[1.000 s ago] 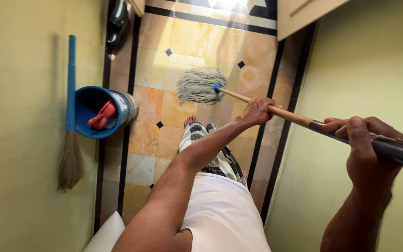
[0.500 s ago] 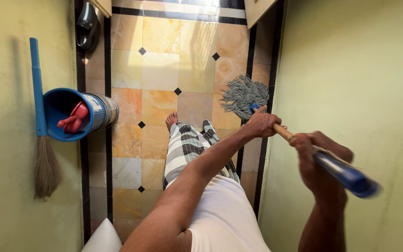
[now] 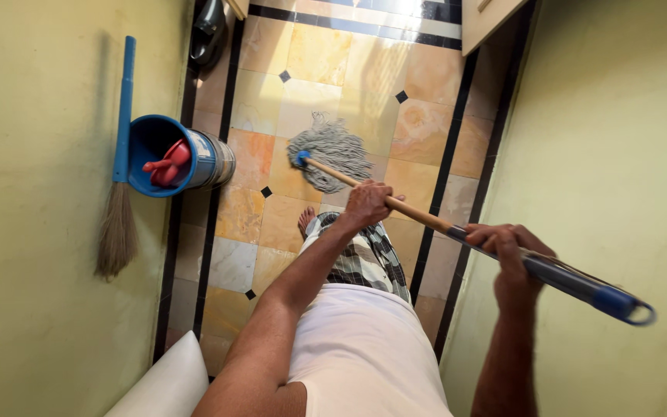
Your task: The person mops a tiled floor in a narrow room using a string mop. They move the mop back and forth across the floor, covering the area systematically from one end to the other.
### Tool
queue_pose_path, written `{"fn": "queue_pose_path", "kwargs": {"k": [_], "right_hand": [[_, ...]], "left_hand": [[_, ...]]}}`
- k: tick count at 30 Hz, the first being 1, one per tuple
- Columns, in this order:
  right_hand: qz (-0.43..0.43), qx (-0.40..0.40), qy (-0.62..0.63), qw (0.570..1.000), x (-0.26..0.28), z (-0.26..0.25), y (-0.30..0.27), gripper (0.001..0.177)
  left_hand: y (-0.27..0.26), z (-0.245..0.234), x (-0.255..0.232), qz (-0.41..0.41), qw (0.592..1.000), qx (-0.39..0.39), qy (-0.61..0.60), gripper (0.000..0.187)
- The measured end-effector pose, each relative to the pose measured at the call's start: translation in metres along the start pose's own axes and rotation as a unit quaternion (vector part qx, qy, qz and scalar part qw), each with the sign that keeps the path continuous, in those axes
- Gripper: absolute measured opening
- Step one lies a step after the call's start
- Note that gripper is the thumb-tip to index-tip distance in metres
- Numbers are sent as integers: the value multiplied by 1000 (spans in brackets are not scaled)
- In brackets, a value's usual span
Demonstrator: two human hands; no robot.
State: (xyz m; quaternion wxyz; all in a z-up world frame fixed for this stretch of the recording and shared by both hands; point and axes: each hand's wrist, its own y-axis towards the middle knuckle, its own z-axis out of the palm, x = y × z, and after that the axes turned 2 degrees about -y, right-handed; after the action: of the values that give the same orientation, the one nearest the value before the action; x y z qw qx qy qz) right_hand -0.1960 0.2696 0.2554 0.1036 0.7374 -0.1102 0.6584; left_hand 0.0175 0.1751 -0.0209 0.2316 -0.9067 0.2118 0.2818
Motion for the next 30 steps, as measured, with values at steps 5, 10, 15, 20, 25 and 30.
{"fn": "queue_pose_path", "kwargs": {"k": [5,10,15,20,25,30], "right_hand": [[60,61,67,994,-63,50,13,32],[108,103,44,988,-78,63,9,32],[87,55,7,995,-20,23,9,31],[47,-9,-93,994,73,-17,0,28],[16,-58,-184,981,114,-13,-25,35],[19,-88,-301,949,115,48,-41,22]], "left_hand": [[-13,0,93,-104,994,-3,47,48],[-23,1,119,-144,986,-14,78,43],[-8,12,44,-151,987,43,15,45],[21,26,-59,-18,996,12,-90,49],[35,53,-132,112,971,-47,-208,48],[24,68,-155,73,965,108,-226,46]]}}
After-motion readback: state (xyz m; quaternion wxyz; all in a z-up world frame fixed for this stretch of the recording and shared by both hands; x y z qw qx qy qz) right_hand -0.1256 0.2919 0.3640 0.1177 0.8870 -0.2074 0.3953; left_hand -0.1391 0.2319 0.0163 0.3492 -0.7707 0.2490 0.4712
